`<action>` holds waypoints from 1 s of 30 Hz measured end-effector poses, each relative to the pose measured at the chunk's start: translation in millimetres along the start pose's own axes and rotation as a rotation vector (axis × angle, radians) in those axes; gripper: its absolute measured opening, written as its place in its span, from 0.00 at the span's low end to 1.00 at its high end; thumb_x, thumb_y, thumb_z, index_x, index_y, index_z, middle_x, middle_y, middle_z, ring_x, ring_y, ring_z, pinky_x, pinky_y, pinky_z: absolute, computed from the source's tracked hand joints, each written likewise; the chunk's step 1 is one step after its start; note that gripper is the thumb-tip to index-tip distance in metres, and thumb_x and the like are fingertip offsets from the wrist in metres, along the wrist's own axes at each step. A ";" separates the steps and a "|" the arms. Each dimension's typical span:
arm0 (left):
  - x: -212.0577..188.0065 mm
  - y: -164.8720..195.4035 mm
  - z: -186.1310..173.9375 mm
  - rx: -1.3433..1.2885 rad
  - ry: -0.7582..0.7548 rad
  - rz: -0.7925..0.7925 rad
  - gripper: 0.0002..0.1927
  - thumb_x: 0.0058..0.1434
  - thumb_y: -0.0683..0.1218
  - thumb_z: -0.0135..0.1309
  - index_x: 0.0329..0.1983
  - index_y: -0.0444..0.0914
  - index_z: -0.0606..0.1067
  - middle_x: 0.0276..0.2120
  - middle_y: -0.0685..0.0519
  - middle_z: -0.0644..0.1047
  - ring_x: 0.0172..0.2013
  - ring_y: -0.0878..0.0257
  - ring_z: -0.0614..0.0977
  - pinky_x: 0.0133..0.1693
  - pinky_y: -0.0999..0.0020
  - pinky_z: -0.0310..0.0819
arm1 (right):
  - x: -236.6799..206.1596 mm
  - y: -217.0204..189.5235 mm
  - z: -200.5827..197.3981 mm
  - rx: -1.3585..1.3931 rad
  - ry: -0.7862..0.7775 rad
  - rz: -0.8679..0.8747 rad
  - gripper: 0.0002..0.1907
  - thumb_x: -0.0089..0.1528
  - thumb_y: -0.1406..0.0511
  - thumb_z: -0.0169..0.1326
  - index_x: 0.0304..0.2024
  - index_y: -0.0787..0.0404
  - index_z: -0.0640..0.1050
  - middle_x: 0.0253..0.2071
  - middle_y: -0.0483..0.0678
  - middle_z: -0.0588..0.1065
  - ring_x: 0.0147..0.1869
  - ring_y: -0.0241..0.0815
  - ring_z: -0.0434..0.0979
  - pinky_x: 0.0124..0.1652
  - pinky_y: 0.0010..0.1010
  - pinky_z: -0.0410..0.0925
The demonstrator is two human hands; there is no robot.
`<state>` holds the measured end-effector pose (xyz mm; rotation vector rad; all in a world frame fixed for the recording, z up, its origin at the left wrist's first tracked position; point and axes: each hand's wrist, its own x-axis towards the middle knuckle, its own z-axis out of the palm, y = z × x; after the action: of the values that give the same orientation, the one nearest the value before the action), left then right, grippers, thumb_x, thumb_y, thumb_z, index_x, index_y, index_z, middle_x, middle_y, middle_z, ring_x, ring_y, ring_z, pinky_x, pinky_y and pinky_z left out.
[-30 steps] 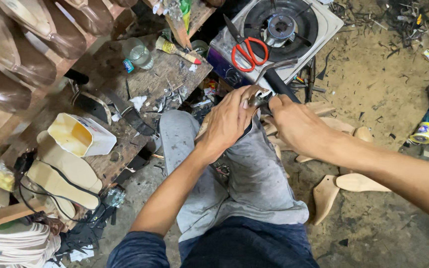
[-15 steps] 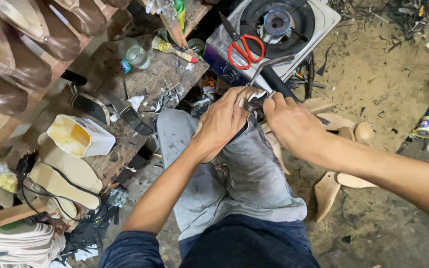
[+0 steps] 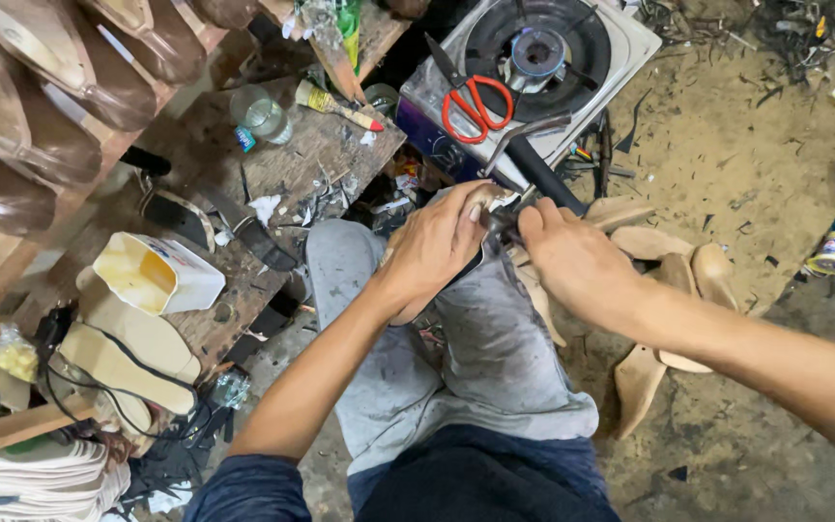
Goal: The person assembles a shoe by fitting a black sole onto a wooden shoe last, then attaching a metallic upper. They use pliers to press the upper edges onto the sole and a hammer to tap the edges for a secure fit.
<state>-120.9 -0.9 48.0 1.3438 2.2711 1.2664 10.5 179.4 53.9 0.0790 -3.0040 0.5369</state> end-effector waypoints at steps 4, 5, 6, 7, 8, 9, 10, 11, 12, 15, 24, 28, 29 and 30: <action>-11.5 3.8 -6.3 -0.028 -0.062 -0.060 0.19 0.72 0.48 0.42 0.63 0.39 0.68 0.52 0.41 0.79 0.52 0.42 0.80 0.51 0.52 0.72 | -5.9 -4.2 2.7 0.288 -0.114 0.184 0.16 0.65 0.63 0.54 0.44 0.69 0.67 0.36 0.67 0.73 0.37 0.74 0.74 0.32 0.57 0.67; -13.6 1.4 -7.0 -0.047 -0.067 -0.060 0.18 0.73 0.48 0.42 0.63 0.39 0.69 0.53 0.41 0.79 0.53 0.43 0.80 0.51 0.52 0.72 | -7.0 -8.3 13.0 0.249 -0.038 0.177 0.17 0.66 0.63 0.54 0.44 0.71 0.66 0.35 0.68 0.73 0.36 0.74 0.74 0.32 0.57 0.67; -15.9 -1.1 -5.7 -0.073 -0.075 -0.054 0.18 0.74 0.48 0.42 0.63 0.39 0.69 0.53 0.41 0.79 0.54 0.44 0.80 0.52 0.53 0.72 | -9.3 -14.7 26.5 0.205 0.038 0.178 0.18 0.67 0.63 0.54 0.45 0.72 0.65 0.34 0.68 0.72 0.35 0.74 0.74 0.33 0.57 0.67; -13.3 -5.0 -3.6 -0.128 -0.079 -0.037 0.18 0.74 0.48 0.42 0.64 0.39 0.69 0.54 0.41 0.79 0.55 0.44 0.80 0.54 0.53 0.72 | -12.0 -17.1 36.3 0.157 0.116 0.178 0.19 0.67 0.63 0.54 0.45 0.74 0.64 0.34 0.69 0.71 0.34 0.74 0.74 0.33 0.57 0.67; -7.9 -9.6 -1.0 -0.181 -0.084 -0.018 0.18 0.75 0.48 0.42 0.64 0.39 0.69 0.54 0.42 0.80 0.56 0.45 0.81 0.55 0.54 0.73 | -14.5 -18.8 44.4 0.159 0.132 0.172 0.18 0.67 0.64 0.53 0.44 0.74 0.64 0.35 0.69 0.71 0.34 0.74 0.74 0.33 0.57 0.67; -5.3 -12.4 0.4 -0.228 -0.077 0.003 0.17 0.76 0.48 0.42 0.64 0.39 0.70 0.54 0.42 0.80 0.57 0.46 0.81 0.56 0.55 0.73 | -16.2 -20.7 50.4 0.158 0.152 0.153 0.18 0.66 0.65 0.53 0.44 0.75 0.64 0.36 0.70 0.71 0.34 0.74 0.74 0.33 0.57 0.67; -5.3 -14.1 -0.5 -0.207 -0.064 -0.004 0.17 0.76 0.48 0.42 0.64 0.39 0.69 0.54 0.42 0.80 0.56 0.46 0.81 0.56 0.55 0.73 | -16.2 -21.0 52.8 0.168 0.175 0.123 0.17 0.66 0.66 0.53 0.44 0.75 0.64 0.37 0.70 0.71 0.34 0.74 0.74 0.32 0.57 0.66; -4.0 -13.8 0.5 -0.190 -0.064 -0.003 0.17 0.75 0.48 0.42 0.64 0.39 0.69 0.53 0.42 0.80 0.55 0.45 0.81 0.55 0.54 0.73 | -15.7 -18.9 50.8 0.142 0.162 0.070 0.13 0.64 0.69 0.51 0.43 0.73 0.64 0.38 0.70 0.71 0.36 0.74 0.74 0.35 0.56 0.67; -2.4 -11.9 1.3 -0.178 -0.067 0.013 0.17 0.75 0.48 0.43 0.63 0.39 0.69 0.53 0.41 0.80 0.55 0.45 0.81 0.55 0.54 0.73 | -15.8 -15.0 43.7 0.103 0.157 0.026 0.11 0.62 0.73 0.50 0.43 0.72 0.64 0.40 0.70 0.71 0.38 0.73 0.75 0.38 0.55 0.68; -2.1 -1.5 -0.3 -0.043 -0.075 0.002 0.17 0.74 0.47 0.41 0.63 0.39 0.69 0.50 0.41 0.80 0.51 0.42 0.80 0.52 0.52 0.73 | -7.8 1.6 9.5 0.147 -0.026 0.011 0.09 0.60 0.74 0.48 0.41 0.70 0.65 0.40 0.68 0.72 0.42 0.72 0.76 0.37 0.54 0.69; -5.5 -11.6 -0.2 -0.241 -0.221 -0.059 0.20 0.72 0.48 0.41 0.65 0.40 0.68 0.51 0.44 0.81 0.51 0.47 0.83 0.53 0.55 0.74 | -19.3 -22.0 38.0 0.310 0.079 0.189 0.17 0.67 0.62 0.53 0.44 0.71 0.66 0.34 0.69 0.74 0.38 0.73 0.74 0.35 0.58 0.66; -2.2 -6.2 -0.2 -0.108 -0.163 -0.046 0.18 0.73 0.48 0.42 0.64 0.41 0.69 0.51 0.43 0.81 0.52 0.45 0.82 0.51 0.54 0.73 | -16.9 -10.6 36.8 0.302 0.060 0.116 0.18 0.67 0.62 0.54 0.45 0.73 0.66 0.35 0.70 0.74 0.37 0.73 0.73 0.34 0.57 0.66; -2.5 -2.5 -0.9 -0.082 -0.141 -0.036 0.18 0.73 0.47 0.41 0.63 0.41 0.69 0.51 0.43 0.81 0.51 0.44 0.82 0.51 0.54 0.74 | -12.3 -1.5 26.5 0.312 0.011 0.042 0.18 0.66 0.61 0.54 0.43 0.71 0.67 0.35 0.68 0.74 0.38 0.72 0.74 0.35 0.55 0.67; -2.4 0.5 -2.4 -0.057 -0.119 -0.028 0.18 0.72 0.47 0.41 0.63 0.41 0.68 0.51 0.43 0.81 0.51 0.44 0.82 0.51 0.53 0.74 | -5.9 9.4 14.1 0.322 -0.040 -0.033 0.17 0.66 0.60 0.54 0.41 0.70 0.68 0.34 0.67 0.74 0.39 0.70 0.74 0.36 0.53 0.67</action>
<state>-120.6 -4.1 49.2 1.3259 2.1503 1.1997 14.6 183.5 37.0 0.1622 -2.9178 1.0206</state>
